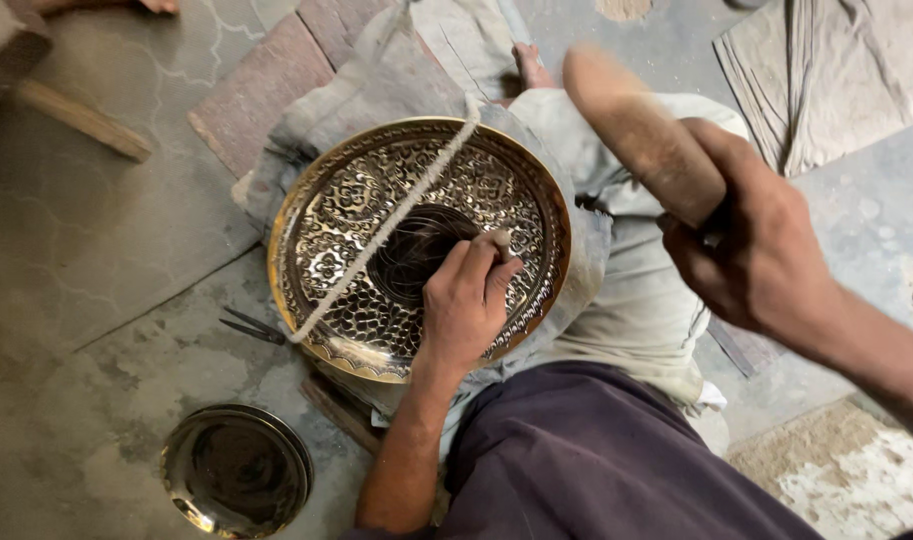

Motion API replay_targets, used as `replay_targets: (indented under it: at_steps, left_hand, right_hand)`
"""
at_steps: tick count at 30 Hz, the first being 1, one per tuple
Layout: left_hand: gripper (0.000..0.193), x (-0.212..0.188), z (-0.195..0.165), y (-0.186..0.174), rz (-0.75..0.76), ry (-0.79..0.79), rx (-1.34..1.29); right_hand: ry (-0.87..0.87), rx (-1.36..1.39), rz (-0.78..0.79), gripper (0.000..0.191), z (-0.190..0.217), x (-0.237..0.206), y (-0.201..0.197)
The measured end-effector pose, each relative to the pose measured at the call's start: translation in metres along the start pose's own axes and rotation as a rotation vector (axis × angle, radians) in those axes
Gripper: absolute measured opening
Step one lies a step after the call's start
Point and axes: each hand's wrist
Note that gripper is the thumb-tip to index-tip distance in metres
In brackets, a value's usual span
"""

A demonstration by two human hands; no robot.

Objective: The person sits on the floor with a decorative brass tray on their lap, holds a small punch against the tray's darkened center with one hand, and strikes the punch with a wooden mallet held in the other hand, repositioning the punch repeatedly to chase line patterns into the metal.

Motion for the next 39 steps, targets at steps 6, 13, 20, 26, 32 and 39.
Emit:
replay_targets:
  at_steps: [6,13,20,26,32,39]
  left_hand:
    - [0.023,0.003,0.002,-0.001,0.027,-0.002,0.006]
    - [0.026,0.002,0.002,-0.002,0.019,0.02,0.002]
    - [0.025,0.003,0.0,-0.002,0.034,0.008,0.006]
    - [0.024,0.003,0.001,-0.002,0.046,0.007,0.039]
    - [0.024,0.005,-0.002,-0.004,0.054,0.016,0.035]
    - [0.024,0.005,-0.004,-0.005,0.072,0.006,0.043]
  right_hand:
    - [0.172,0.425,-0.047,0.059,0.005,0.003,-0.003]
    - [0.117,0.471,-0.057,0.07,-0.002,-0.004,0.004]
    - [0.17,0.207,-0.019,0.065,-0.001,-0.012,0.006]
    - [0.088,0.091,-0.067,0.051,0.007,-0.006,-0.001]
    - [0.086,0.041,-0.051,0.047,0.009,-0.012,-0.004]
    - [0.289,0.275,-0.019,0.049,0.009,-0.017,-0.004]
Point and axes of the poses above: each hand's wrist, its own x-axis towards the middle knuckle, its own y-axis out of the palm, z = x × y, and after that the axes turned 3 degrees about -z, right-handed
